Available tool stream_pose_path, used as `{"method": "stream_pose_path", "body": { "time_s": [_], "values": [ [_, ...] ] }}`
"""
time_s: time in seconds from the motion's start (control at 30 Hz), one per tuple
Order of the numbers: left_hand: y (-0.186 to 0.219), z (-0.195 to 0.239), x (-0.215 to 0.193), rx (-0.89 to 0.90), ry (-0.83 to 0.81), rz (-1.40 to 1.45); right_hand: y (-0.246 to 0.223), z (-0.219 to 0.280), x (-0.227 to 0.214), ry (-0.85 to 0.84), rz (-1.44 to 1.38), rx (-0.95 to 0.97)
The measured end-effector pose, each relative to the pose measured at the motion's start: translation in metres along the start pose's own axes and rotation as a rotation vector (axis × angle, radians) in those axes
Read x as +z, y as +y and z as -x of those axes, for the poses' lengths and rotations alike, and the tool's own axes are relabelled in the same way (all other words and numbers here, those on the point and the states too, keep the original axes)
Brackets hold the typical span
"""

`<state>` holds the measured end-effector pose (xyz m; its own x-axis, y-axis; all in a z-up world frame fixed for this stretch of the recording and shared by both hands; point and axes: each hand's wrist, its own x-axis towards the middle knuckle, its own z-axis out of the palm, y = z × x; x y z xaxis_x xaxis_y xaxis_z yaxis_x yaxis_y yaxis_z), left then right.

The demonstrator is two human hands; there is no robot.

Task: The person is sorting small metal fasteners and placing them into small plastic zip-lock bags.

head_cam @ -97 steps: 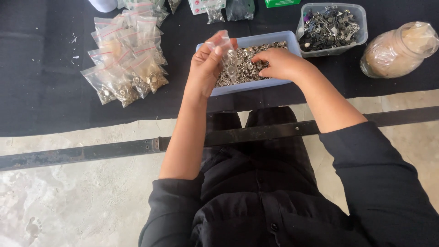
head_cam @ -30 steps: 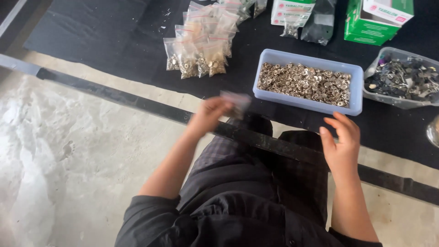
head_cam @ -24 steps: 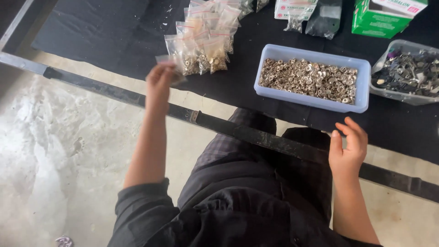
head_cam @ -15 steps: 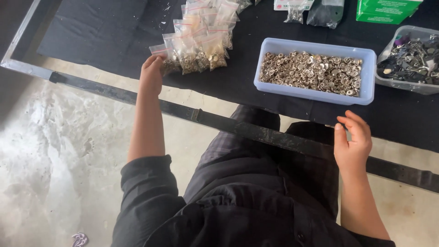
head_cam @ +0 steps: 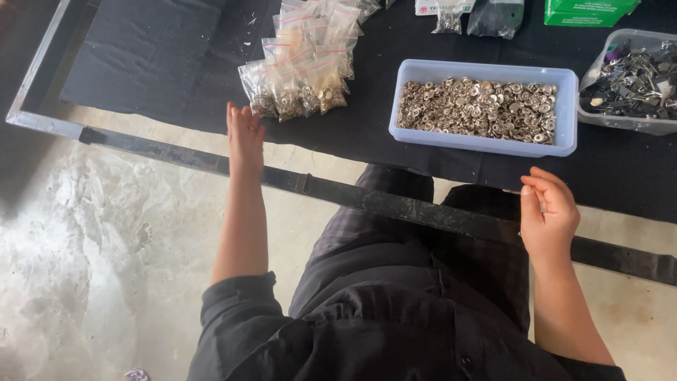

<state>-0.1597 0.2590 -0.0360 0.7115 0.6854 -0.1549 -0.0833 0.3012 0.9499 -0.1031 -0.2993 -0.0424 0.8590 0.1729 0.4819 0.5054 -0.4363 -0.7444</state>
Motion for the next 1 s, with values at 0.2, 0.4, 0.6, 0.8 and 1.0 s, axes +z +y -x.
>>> {"method": "stream_pose_path", "body": {
  "time_s": [0.2,0.4,0.6,0.8,1.0],
  "values": [
    [-0.030,-0.023,0.003,0.041,-0.148,0.016,0.003,0.000,0.001,0.025,-0.037,0.042],
    [-0.076,-0.052,-0.006,0.228,-0.140,0.093,0.014,-0.001,0.002,0.125,0.009,-0.110],
    [-0.047,0.034,0.006,0.416,-0.322,-0.450,-0.002,-0.001,0.007,0.240,-0.096,-0.078],
    [-0.028,0.092,0.052,0.414,-0.284,-0.785,-0.045,-0.026,-0.076,0.293,0.179,-0.198],
    [-0.019,0.100,0.064,0.367,-0.289,-0.738,0.074,-0.082,-0.251,0.697,0.640,-0.156]
  ]
}}
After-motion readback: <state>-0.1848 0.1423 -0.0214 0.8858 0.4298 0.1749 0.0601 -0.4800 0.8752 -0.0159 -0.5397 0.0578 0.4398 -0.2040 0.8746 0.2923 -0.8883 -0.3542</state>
